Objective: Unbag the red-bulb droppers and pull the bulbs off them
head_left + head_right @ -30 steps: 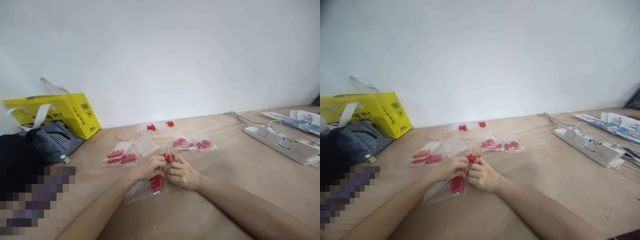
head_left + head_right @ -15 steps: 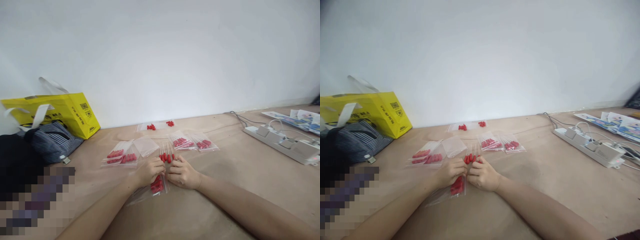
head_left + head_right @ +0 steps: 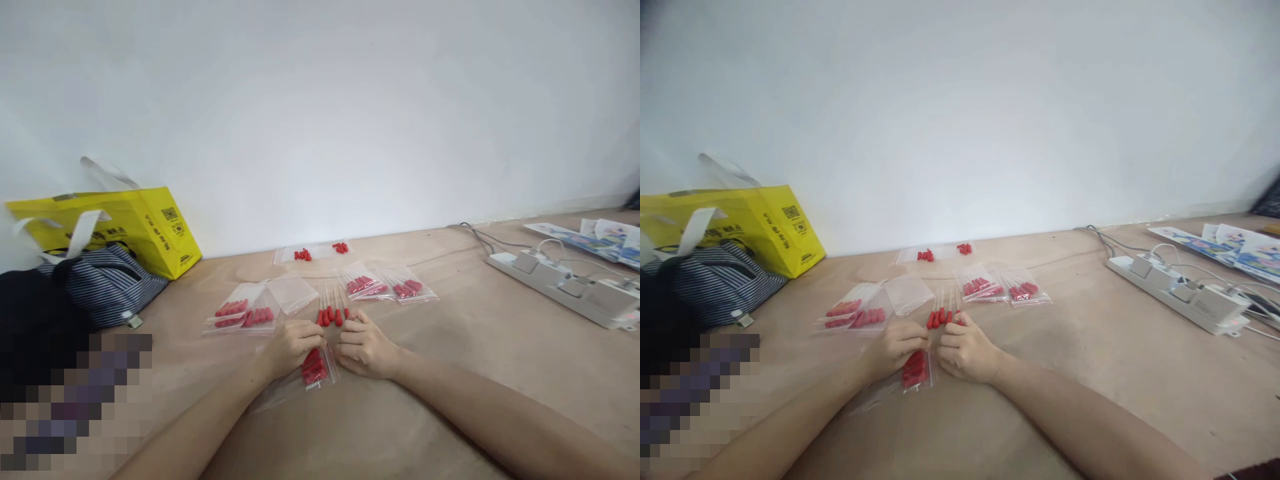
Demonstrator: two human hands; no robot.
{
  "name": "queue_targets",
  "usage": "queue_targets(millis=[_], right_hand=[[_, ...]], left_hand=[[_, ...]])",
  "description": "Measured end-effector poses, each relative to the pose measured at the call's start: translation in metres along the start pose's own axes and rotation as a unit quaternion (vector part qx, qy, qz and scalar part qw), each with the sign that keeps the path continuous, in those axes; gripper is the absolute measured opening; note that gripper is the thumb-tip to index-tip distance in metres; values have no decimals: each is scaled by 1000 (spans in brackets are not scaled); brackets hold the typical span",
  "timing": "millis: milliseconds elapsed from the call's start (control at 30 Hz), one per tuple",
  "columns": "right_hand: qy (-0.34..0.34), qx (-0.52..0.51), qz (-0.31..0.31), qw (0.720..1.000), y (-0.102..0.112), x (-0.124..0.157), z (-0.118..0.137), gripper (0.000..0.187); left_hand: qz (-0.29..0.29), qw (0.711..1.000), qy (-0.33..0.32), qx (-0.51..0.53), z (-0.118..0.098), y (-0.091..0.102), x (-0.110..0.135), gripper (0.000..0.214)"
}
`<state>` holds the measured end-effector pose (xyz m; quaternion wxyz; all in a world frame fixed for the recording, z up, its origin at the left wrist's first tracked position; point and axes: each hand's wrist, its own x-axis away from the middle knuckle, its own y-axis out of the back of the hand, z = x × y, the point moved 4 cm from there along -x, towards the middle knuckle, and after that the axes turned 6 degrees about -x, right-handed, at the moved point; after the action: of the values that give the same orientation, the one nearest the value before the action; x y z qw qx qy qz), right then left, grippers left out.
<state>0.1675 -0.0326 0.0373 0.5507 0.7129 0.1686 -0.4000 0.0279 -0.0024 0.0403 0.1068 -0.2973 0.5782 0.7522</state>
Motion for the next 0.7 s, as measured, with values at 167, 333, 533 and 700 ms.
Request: queue_targets(millis=[167, 333, 533, 700], right_hand=[[1, 2, 13, 1000, -2, 2, -2, 21], [-11, 7, 21, 1000, -2, 1, -2, 16], [14, 7, 11, 1000, -2, -3, 0, 19], [18, 23, 14, 999, -3, -1, -2, 25]], left_hand=[[2, 1000, 7, 27, -3, 11, -1, 23], [18, 998, 34, 40, -5, 14, -2, 26], [39, 998, 29, 48, -4, 5, -3, 26], [60, 996, 34, 48, 0, 2, -2, 25]])
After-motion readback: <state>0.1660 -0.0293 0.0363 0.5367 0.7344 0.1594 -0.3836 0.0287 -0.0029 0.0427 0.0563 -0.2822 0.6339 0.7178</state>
